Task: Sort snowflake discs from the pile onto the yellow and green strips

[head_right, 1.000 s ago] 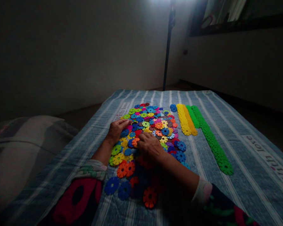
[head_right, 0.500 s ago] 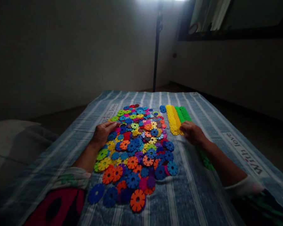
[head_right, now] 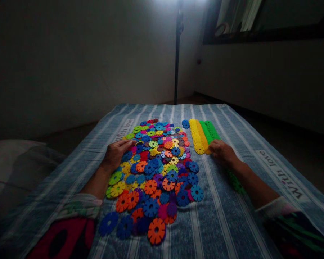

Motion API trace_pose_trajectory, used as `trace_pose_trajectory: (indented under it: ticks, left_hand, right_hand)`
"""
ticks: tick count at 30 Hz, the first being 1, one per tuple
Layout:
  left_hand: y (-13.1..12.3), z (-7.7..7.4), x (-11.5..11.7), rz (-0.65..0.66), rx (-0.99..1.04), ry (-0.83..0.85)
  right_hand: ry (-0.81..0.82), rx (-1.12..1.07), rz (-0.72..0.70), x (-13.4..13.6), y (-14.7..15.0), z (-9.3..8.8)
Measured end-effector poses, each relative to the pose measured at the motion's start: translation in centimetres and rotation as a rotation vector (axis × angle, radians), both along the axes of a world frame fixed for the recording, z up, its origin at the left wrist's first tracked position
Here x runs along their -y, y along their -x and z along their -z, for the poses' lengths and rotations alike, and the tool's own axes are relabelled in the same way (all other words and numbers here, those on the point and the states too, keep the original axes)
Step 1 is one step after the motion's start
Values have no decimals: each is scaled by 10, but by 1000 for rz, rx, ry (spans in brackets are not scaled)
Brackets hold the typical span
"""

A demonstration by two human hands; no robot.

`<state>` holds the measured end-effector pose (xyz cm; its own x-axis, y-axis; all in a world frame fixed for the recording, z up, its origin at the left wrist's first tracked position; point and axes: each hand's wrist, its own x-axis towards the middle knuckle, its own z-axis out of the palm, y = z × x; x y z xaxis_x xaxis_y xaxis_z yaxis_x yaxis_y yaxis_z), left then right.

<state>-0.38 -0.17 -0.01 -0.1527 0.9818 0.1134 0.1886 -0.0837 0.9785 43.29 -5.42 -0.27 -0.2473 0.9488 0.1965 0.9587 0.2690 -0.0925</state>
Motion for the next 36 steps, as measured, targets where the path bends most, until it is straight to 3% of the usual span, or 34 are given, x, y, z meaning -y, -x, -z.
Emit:
trace_pose_trajectory:
  ticks: [6,13,25,32,36]
  left_hand:
    - [0,3,-1,0,57,14]
    - [-2,-2,3,0,52,27]
    - [-2,3,3,11,70,-8]
    - [-5,2,6,6,77,-10]
    - [-6,4,5,18,130,0]
  right_hand:
    - [-30,125,32,3,5,-6]
    - [-80,103,-25,8,17,-7]
    - [-135,-74,-504,40,135,-9]
    - [-87,-58,-584,35,194,-9]
    - [-19,-29,-603,31,208,-11]
